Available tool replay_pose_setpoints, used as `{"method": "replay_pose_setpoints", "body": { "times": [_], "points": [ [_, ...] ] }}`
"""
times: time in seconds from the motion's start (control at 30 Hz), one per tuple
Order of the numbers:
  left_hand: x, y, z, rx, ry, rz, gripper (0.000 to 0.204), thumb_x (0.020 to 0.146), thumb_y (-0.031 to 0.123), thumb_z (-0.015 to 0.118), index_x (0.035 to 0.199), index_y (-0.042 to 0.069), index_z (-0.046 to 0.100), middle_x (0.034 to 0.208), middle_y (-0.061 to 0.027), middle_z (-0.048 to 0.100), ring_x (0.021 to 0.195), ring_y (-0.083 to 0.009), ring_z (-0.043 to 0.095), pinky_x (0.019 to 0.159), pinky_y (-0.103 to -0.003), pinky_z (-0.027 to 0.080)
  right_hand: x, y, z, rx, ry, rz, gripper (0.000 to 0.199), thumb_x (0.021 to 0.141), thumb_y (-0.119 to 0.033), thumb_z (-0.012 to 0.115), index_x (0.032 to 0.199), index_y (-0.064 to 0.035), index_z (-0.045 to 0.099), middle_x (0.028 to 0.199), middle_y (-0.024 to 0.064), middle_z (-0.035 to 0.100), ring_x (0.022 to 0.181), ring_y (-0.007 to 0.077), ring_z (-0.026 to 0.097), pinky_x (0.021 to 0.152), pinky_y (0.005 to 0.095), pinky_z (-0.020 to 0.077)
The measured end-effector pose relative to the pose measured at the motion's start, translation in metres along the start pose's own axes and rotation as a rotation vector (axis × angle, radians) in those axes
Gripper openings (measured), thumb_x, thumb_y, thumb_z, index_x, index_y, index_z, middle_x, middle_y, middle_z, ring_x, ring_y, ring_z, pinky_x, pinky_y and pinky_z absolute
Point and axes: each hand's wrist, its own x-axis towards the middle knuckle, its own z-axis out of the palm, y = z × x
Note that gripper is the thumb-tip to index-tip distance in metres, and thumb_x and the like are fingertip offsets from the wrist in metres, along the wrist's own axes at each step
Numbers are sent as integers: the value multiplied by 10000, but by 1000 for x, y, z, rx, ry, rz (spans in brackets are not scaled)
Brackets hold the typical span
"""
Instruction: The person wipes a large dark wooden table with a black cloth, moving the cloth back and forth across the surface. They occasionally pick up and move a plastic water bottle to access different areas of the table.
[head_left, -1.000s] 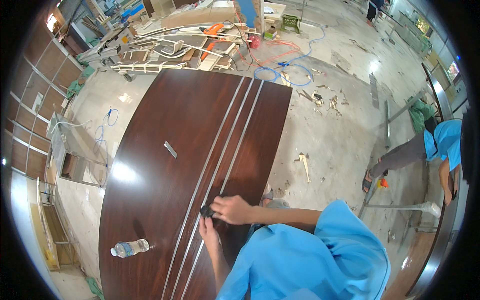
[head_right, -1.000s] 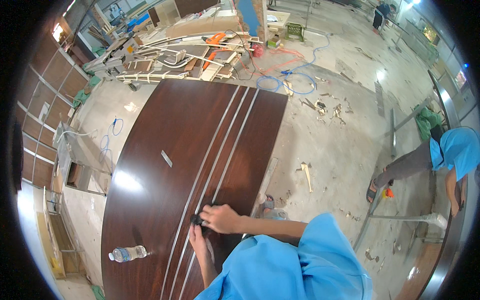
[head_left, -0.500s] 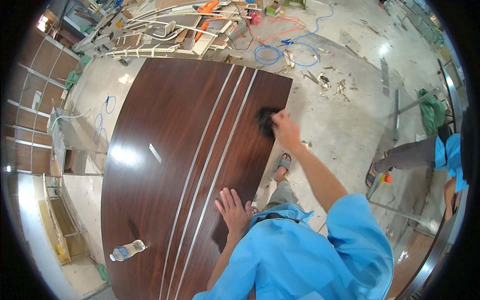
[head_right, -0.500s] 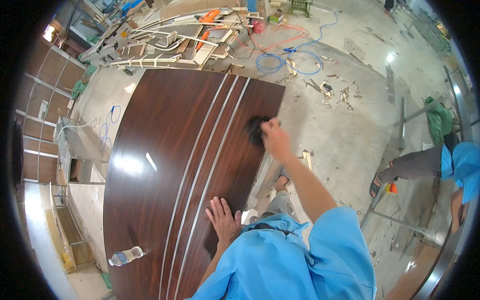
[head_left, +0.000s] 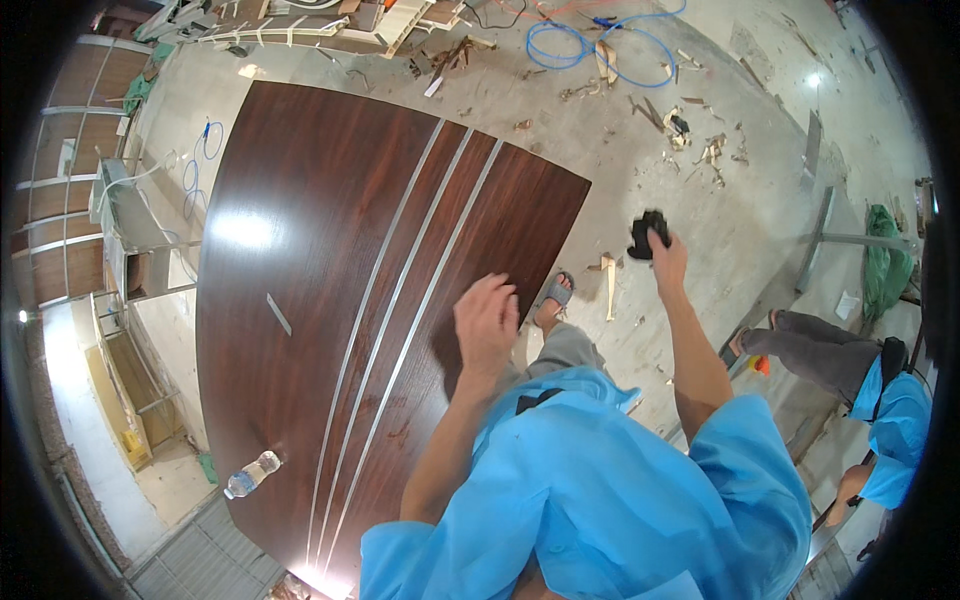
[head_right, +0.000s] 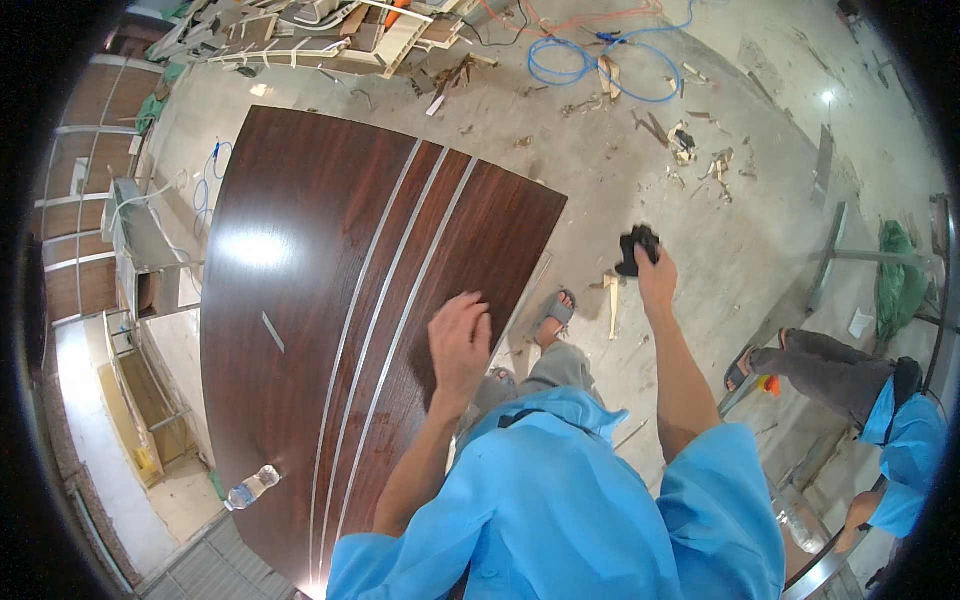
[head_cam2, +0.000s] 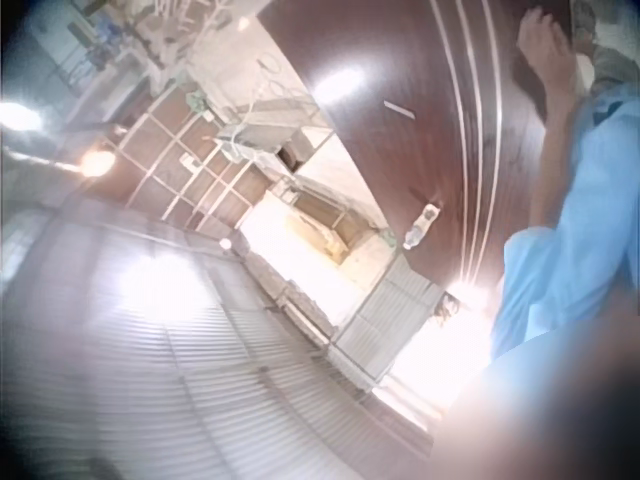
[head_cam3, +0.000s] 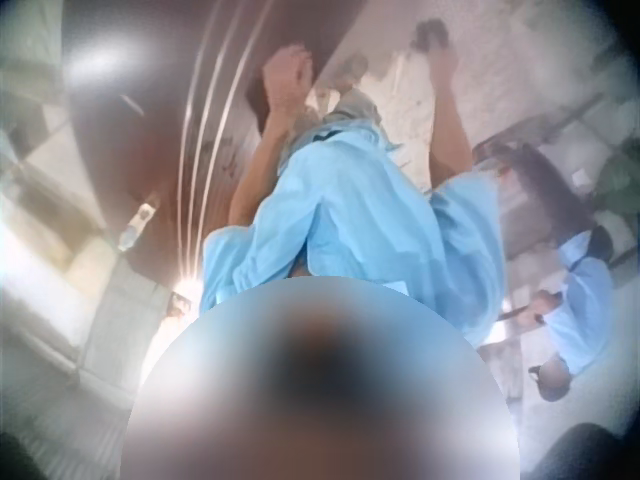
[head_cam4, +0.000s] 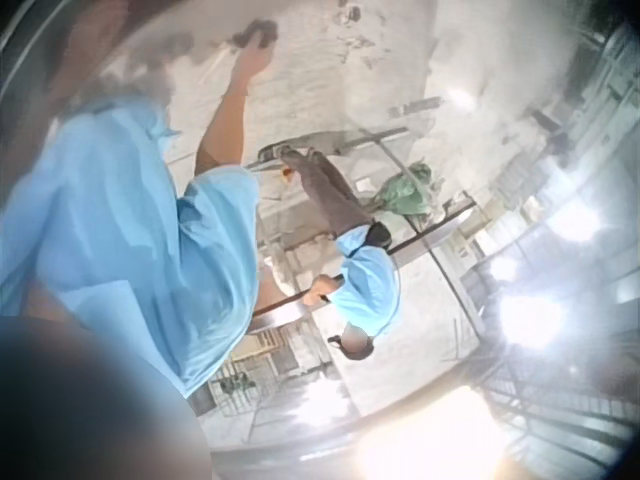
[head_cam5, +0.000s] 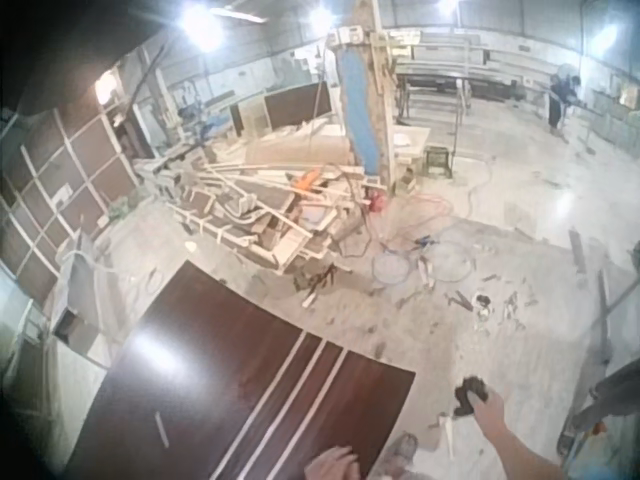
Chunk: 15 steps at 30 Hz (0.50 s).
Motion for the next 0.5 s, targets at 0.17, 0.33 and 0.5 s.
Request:
{"method": "replay_pose_setpoints", "body": {
  "times": [0.17, 0.33, 0.5],
  "points": [
    [30, -9, -24, 280, -201, -298, 421, 877, 437, 798, 774, 29, 775, 667, -61, 735, 658, -246, 737, 679, -414, 565, -66, 60, -3, -292, -137, 176, 457, 907, -415, 741, 1010, 30, 738, 917, 265, 745, 908, 434, 727, 810, 491, 536],
    [71, 6, -24, 102, -498, -603, 407, 891, 482, 739, 779, 95, 798, 689, -16, 765, 715, -164, 761, 750, -350, 585, -77, 79, 10, -222, -154, 197, 453, 913, -428, 729, 1026, 10, 744, 919, 266, 748, 908, 433, 734, 801, 494, 544],
    [74, 13, -26, 158, -532, -589, 410, 894, 485, 738, 784, 95, 803, 710, -19, 774, 709, -155, 760, 753, -341, 582, -59, 86, 22, -140, -85, 280, 450, 916, -415, 743, 1024, 22, 740, 936, 256, 757, 899, 399, 744, 805, 479, 544]
  ]
}}
